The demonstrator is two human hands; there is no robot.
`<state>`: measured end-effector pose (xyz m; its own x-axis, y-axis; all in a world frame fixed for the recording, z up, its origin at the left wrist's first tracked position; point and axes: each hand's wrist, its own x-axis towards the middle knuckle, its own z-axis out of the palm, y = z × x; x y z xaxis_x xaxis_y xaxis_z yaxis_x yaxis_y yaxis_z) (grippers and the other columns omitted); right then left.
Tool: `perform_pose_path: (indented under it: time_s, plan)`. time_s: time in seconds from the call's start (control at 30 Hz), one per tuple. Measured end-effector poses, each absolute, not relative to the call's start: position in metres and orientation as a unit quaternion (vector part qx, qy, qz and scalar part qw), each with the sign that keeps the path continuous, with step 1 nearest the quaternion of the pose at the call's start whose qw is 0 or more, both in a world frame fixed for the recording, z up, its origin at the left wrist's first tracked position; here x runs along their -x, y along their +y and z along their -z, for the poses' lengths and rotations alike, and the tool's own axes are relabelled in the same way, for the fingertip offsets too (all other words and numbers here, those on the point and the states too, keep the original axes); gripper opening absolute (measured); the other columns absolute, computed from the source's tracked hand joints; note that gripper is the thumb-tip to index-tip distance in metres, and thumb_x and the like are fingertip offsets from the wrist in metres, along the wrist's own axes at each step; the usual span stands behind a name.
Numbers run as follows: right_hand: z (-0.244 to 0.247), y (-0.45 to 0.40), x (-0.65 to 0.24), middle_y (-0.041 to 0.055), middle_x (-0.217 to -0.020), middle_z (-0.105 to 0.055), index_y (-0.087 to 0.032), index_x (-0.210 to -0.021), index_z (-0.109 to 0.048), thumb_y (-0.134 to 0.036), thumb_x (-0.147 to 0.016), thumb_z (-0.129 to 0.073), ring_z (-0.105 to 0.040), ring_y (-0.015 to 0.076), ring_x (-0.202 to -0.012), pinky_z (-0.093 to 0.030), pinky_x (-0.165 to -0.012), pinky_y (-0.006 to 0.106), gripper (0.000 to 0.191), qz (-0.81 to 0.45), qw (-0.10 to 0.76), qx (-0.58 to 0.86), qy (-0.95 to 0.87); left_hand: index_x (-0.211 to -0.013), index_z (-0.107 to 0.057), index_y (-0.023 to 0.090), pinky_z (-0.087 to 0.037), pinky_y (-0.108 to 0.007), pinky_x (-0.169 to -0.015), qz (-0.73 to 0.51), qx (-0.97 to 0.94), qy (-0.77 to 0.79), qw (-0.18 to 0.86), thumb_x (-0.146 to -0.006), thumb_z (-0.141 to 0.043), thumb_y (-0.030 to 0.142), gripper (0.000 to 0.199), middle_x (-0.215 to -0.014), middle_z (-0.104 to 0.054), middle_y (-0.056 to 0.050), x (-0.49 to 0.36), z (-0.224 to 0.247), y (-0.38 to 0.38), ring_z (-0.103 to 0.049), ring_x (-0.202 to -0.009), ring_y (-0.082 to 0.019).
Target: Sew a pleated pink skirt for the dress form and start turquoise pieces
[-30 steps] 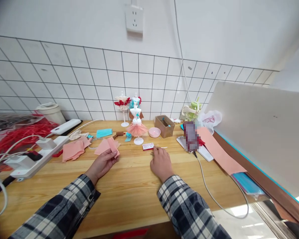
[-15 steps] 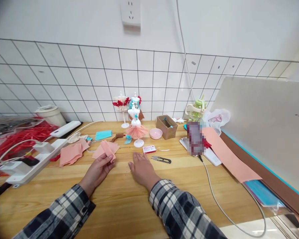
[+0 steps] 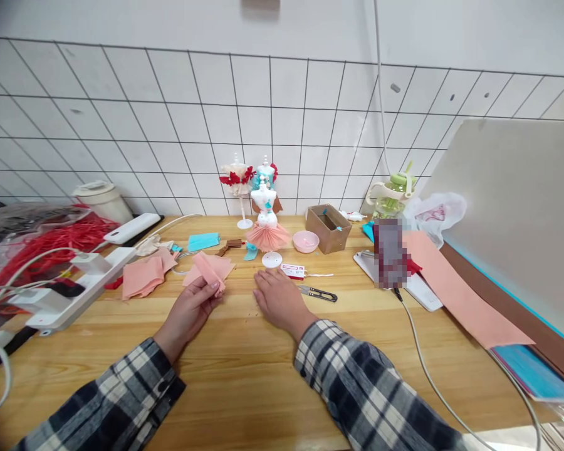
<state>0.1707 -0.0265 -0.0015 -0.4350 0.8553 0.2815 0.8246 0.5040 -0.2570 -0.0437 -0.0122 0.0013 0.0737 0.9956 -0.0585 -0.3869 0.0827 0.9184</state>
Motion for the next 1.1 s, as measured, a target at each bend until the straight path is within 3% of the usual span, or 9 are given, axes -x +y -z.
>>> perform_pose_path:
  time_s: [0.13, 0.23, 0.33, 0.5, 0.63, 0.77, 0.87, 1.0, 1.1]
  plan:
    - [0.006, -0.007, -0.162, 0.0148, -0.140, -0.049, -0.008, -0.134, -0.049, -0.039, -0.098, -0.029, -0.041, 0.0235, -0.132, -0.021, -0.114, 0.040, 0.051, -0.015, 0.129, 0.534, -0.836, -0.083, -0.065, 0.017, -0.044, -0.020, -0.055, -0.581, -0.418, 0.420, 0.558, -0.062, -0.081, 0.032, 0.030, -0.072, -0.063, 0.002, 0.035, 0.002, 0.009, -0.052, -0.058, -0.009]
    - [0.002, -0.018, -0.163, 0.0141, -0.133, -0.055, -0.011, -0.128, -0.055, -0.036, -0.099, -0.027, -0.049, 0.0217, -0.125, -0.027, -0.112, 0.038, 0.047, -0.030, 0.107, 0.488, -0.866, -0.077, -0.068, 0.015, -0.043, -0.022, -0.055, -0.563, -0.457, 0.434, 0.535, -0.060, -0.083, 0.031, 0.028, -0.069, -0.066, 0.000, 0.034, 0.000, 0.010, -0.053, -0.058, -0.011]
    - [-0.004, -0.029, -0.166, 0.0070, -0.126, -0.062, -0.018, -0.123, -0.059, -0.032, -0.100, -0.025, -0.056, 0.0163, -0.116, -0.033, -0.108, 0.033, 0.043, -0.069, 0.123, 0.430, -0.892, -0.071, -0.069, 0.014, -0.042, -0.023, -0.055, -0.540, -0.484, 0.442, 0.528, -0.058, -0.084, 0.029, 0.025, -0.064, -0.066, -0.002, 0.039, -0.004, 0.005, -0.053, -0.057, -0.013]
    - [0.000, -0.025, -0.162, 0.0133, -0.145, -0.043, -0.009, -0.139, -0.043, -0.038, -0.098, -0.029, -0.037, 0.0194, -0.136, -0.028, -0.113, 0.035, 0.052, -0.073, 0.139, 0.456, -0.876, -0.082, -0.068, 0.015, -0.042, -0.021, -0.056, -0.557, -0.466, 0.450, 0.520, -0.061, -0.082, 0.033, 0.031, -0.068, -0.065, -0.001, 0.052, -0.003, 0.013, -0.054, -0.060, -0.013]
    - [0.001, -0.040, -0.163, 0.0124, -0.138, -0.052, -0.011, -0.131, -0.053, -0.035, -0.099, -0.027, -0.045, 0.0190, -0.130, -0.033, -0.111, 0.033, 0.048, -0.091, 0.119, 0.419, -0.896, -0.085, -0.065, 0.016, -0.043, -0.021, -0.057, -0.569, -0.449, 0.444, 0.527, -0.064, -0.079, 0.036, 0.033, -0.075, -0.065, -0.001, 0.056, 0.003, 0.018, -0.054, -0.062, -0.012]
    - [-0.009, -0.060, -0.176, 0.0058, -0.132, -0.058, -0.018, -0.127, -0.058, -0.031, -0.098, -0.029, -0.052, 0.0145, -0.123, -0.034, -0.110, 0.031, 0.043, -0.129, 0.149, 0.390, -0.900, -0.083, -0.066, 0.014, -0.042, -0.021, -0.055, -0.565, -0.447, 0.449, 0.528, -0.064, -0.080, 0.034, 0.031, -0.069, -0.063, 0.000, 0.054, 0.004, 0.015, -0.053, -0.059, -0.011]
    - [-0.013, -0.066, -0.189, 0.0050, -0.140, -0.050, -0.019, -0.135, -0.050, -0.033, -0.098, -0.030, -0.043, 0.0161, -0.131, -0.028, -0.114, 0.036, 0.044, -0.130, 0.164, 0.423, -0.882, -0.084, -0.067, 0.014, -0.042, -0.021, -0.055, -0.565, -0.447, 0.451, 0.527, -0.064, -0.080, 0.035, 0.032, -0.070, -0.064, 0.000, 0.053, 0.004, 0.013, -0.053, -0.059, -0.011]
    - [-0.002, -0.075, -0.204, 0.0114, -0.148, -0.037, -0.014, -0.143, -0.039, -0.043, -0.097, -0.032, -0.030, 0.0233, -0.139, -0.024, -0.115, 0.045, 0.055, -0.102, 0.125, 0.494, -0.854, -0.083, -0.066, 0.014, -0.041, -0.022, -0.054, -0.564, -0.447, 0.448, 0.530, -0.064, -0.079, 0.036, 0.031, -0.066, -0.062, 0.001, 0.053, 0.003, 0.013, -0.051, -0.056, -0.011]
    - [0.011, -0.082, -0.210, 0.0140, -0.151, -0.031, -0.010, -0.145, -0.034, -0.047, -0.097, -0.029, -0.025, 0.0247, -0.141, -0.022, -0.116, 0.046, 0.061, -0.075, 0.110, 0.542, -0.830, -0.080, -0.066, 0.015, -0.039, -0.022, -0.052, -0.563, -0.447, 0.451, 0.530, -0.063, -0.080, 0.037, 0.032, -0.064, -0.061, 0.001, 0.052, 0.002, 0.012, -0.049, -0.054, -0.010]
